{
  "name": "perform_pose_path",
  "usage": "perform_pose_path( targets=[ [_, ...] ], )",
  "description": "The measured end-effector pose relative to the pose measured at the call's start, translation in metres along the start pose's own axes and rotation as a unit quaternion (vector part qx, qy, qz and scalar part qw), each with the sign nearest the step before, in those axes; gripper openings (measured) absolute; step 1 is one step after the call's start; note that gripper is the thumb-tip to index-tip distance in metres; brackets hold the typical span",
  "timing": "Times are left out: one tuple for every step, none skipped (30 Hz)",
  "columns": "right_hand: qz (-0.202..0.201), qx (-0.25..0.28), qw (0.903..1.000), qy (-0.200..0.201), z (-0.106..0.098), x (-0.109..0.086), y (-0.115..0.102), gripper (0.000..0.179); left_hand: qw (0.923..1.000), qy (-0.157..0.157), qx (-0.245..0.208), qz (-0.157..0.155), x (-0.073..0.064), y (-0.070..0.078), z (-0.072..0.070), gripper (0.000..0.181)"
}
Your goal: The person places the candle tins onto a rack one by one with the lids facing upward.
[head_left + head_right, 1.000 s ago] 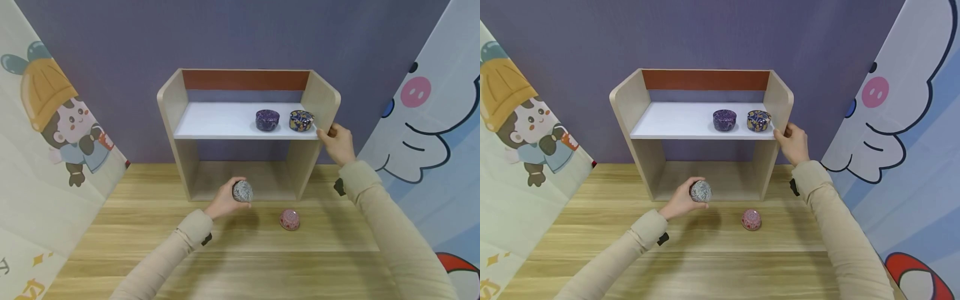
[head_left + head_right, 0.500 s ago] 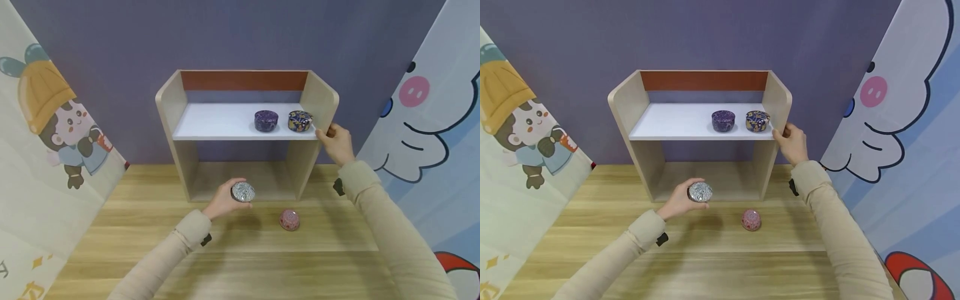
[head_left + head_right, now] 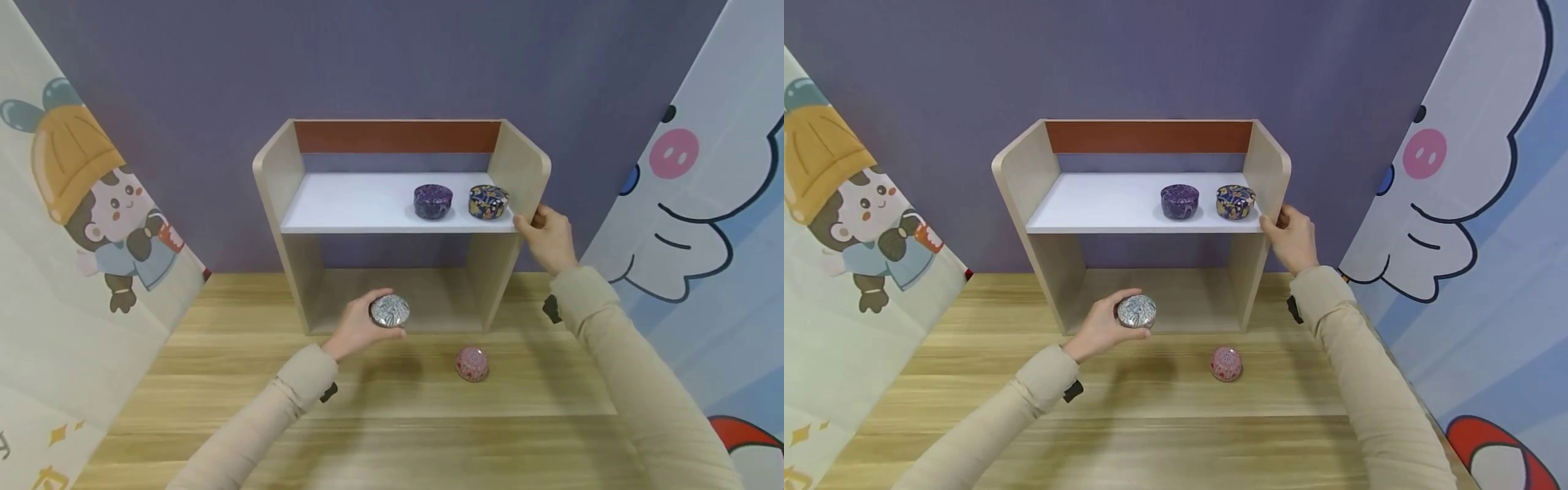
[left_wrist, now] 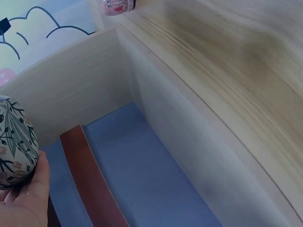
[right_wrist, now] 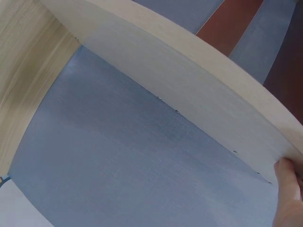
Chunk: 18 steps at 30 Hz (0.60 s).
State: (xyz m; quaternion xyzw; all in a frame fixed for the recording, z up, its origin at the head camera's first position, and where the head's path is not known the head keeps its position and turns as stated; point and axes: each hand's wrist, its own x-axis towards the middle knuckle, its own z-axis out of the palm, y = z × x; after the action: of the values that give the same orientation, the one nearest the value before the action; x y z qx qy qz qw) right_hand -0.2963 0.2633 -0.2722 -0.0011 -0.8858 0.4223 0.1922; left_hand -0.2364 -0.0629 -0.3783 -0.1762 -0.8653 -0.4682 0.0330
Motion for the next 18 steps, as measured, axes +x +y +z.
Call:
perform_pose_path(
  targets=[
    [-0.001,-0.002,1.0,0.001,0.0,0.001,0.001,0.049,1.0,0.003,-0.002,-0.004,0.0,0.001,-0.001,0.079],
    [0.0,-0.003,1.0,0.002,0.0,0.001,0.001,0.049,1.0,0.006,-0.001,-0.005,0.0,0.003,-0.003,0.08],
    [0.0,-0.001,1.0,0.003,0.001,0.001,0.001,0.049,1.0,0.008,0.0,-0.006,0.0,0.004,-0.005,0.08],
    [0.001,0.0,1.0,0.004,0.001,0.002,0.001,0.048,0.9999,0.009,0.001,-0.007,0.0,0.005,-0.007,0.08],
    [0.001,0.001,1.0,0.005,0.002,0.003,0.001,0.048,0.9999,0.012,0.002,-0.008,0.001,0.006,-0.009,0.08],
    [0.002,0.002,1.0,0.006,0.002,0.003,0.001,0.048,0.9999,0.014,0.003,-0.009,0.001,0.007,-0.012,0.079],
    [0.003,0.004,1.0,0.007,0.002,0.003,0.001,0.048,0.9998,0.016,0.003,-0.01,0.001,0.008,-0.015,0.079],
    [0.003,0.007,0.9999,0.007,0.002,0.003,0.001,0.048,0.9998,0.019,0.005,-0.01,0.002,0.009,-0.017,0.079],
    [0.003,0.009,0.9999,0.008,0.002,0.003,0.0,0.048,0.9997,0.021,0.006,-0.012,0.002,0.011,-0.02,0.078],
    [0.004,0.009,0.9999,0.008,0.002,0.003,0.001,0.048,0.9996,0.023,0.005,-0.014,0.003,0.012,-0.023,0.078],
    [0.005,0.011,0.9999,0.007,0.002,0.003,0.001,0.049,0.9996,0.023,0.007,-0.017,0.003,0.014,-0.026,0.078],
    [0.008,0.011,0.9999,0.005,0.001,0.002,0.001,0.049,0.9995,0.021,0.007,-0.02,0.004,0.016,-0.028,0.079],
    [0.009,0.013,0.9999,0.004,0.002,0.002,0.001,0.049,0.9995,0.02,0.008,-0.022,0.005,0.017,-0.032,0.079],
    [0.011,0.014,0.9998,0.003,0.001,0.002,0.001,0.05,0.9995,0.017,0.01,-0.025,0.006,0.019,-0.036,0.079],
    [0.013,0.015,0.9998,0.001,0.001,0.002,0.001,0.05,0.9994,0.014,0.011,-0.028,0.006,0.021,-0.04,0.079],
    [0.015,0.017,0.9998,0.0,0.001,0.002,0.001,0.05,0.9995,0.011,0.011,-0.029,0.007,0.023,-0.043,0.079],
    [0.015,0.018,0.9997,-0.001,0.001,0.002,0.0,0.051,0.9994,0.009,0.014,-0.03,0.008,0.025,-0.047,0.08],
    [0.014,0.019,0.9997,-0.001,0.001,0.002,0.0,0.051,0.9994,0.009,0.016,-0.029,0.008,0.027,-0.051,0.08]
  ],
)
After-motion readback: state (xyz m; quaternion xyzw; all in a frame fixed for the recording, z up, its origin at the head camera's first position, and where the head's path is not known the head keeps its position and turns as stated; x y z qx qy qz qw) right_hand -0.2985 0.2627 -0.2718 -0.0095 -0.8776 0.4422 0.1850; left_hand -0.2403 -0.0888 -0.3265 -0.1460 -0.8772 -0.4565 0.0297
